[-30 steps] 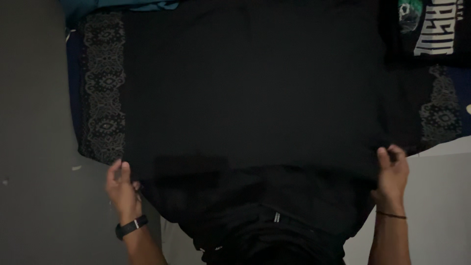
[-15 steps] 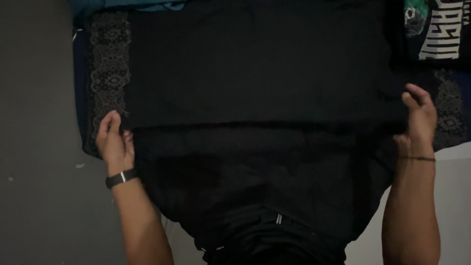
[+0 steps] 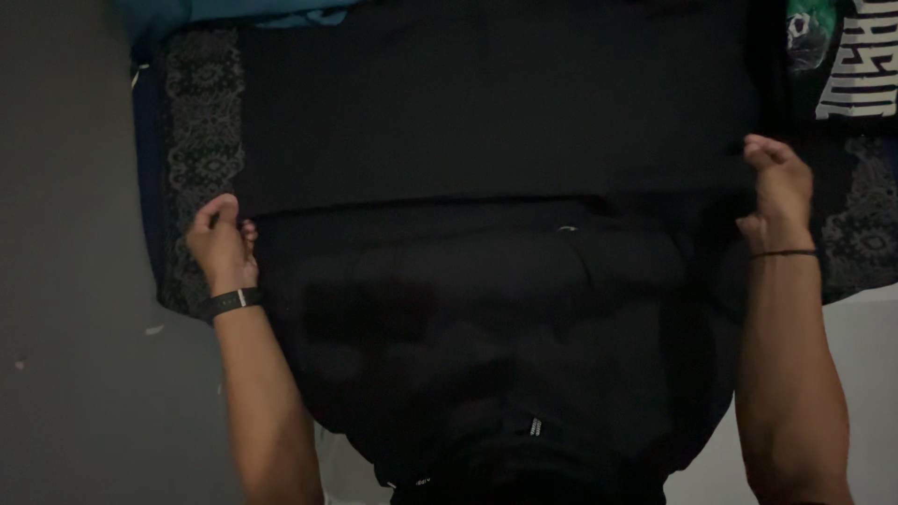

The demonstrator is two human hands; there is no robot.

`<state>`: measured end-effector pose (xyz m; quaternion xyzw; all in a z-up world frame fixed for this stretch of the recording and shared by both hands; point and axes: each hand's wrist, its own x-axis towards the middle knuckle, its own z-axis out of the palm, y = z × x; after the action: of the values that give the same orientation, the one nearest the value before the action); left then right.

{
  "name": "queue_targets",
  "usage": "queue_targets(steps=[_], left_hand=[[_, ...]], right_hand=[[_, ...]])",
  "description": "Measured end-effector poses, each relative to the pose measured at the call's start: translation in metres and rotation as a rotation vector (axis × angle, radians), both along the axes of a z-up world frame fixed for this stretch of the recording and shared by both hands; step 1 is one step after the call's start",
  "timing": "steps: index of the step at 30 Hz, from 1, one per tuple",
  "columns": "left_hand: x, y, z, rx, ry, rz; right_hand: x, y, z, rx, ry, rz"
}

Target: The person folds a black t-shirt on a bed, smoothing the fabric by hand and aligning the edges with other items.

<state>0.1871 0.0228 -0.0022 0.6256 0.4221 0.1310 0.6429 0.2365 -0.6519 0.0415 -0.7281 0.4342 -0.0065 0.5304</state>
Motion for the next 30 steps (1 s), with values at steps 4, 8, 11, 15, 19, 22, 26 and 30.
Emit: queue_targets(steps=[4, 8, 11, 15, 19, 22, 26, 30], left_hand=[[0.005, -0.006, 0.003, 0.083, 0.089, -0.101], [0.007, -0.018, 0.021, 0.079, 0.059, -0.253], [0.004, -0.031, 0.04, 0.209, 0.178, -0.394], [-0.001, -0.048, 0.052, 0.38, 0.091, -0.618], [-0.024, -0.051, 0.05, 0.873, -0.009, -0.68], [-0.047, -0.046, 0.036, 0.849, 0.117, -0.486], [-0.075, -0.03, 0.016, 0.891, 0.159, -0.487], [-0.084, -0.025, 0.013, 0.77, 0.139, -0.377]], right_hand=[[0.004, 0.004, 0.0, 0.11, -0.002, 0.117], [0.002, 0.014, 0.025, 0.273, 0.048, 0.324], [-0.003, 0.033, 0.05, -0.182, 0.323, 0.767], [0.008, 0.039, 0.059, 0.384, -0.194, 0.516], [0.005, 0.011, 0.026, 0.631, -0.54, 0.224], [-0.027, -0.034, -0.003, 0.284, -0.519, 0.253], [-0.082, -0.066, -0.017, -0.345, -0.168, 0.561], [-0.094, -0.066, -0.016, -0.407, -0.133, 0.724]])
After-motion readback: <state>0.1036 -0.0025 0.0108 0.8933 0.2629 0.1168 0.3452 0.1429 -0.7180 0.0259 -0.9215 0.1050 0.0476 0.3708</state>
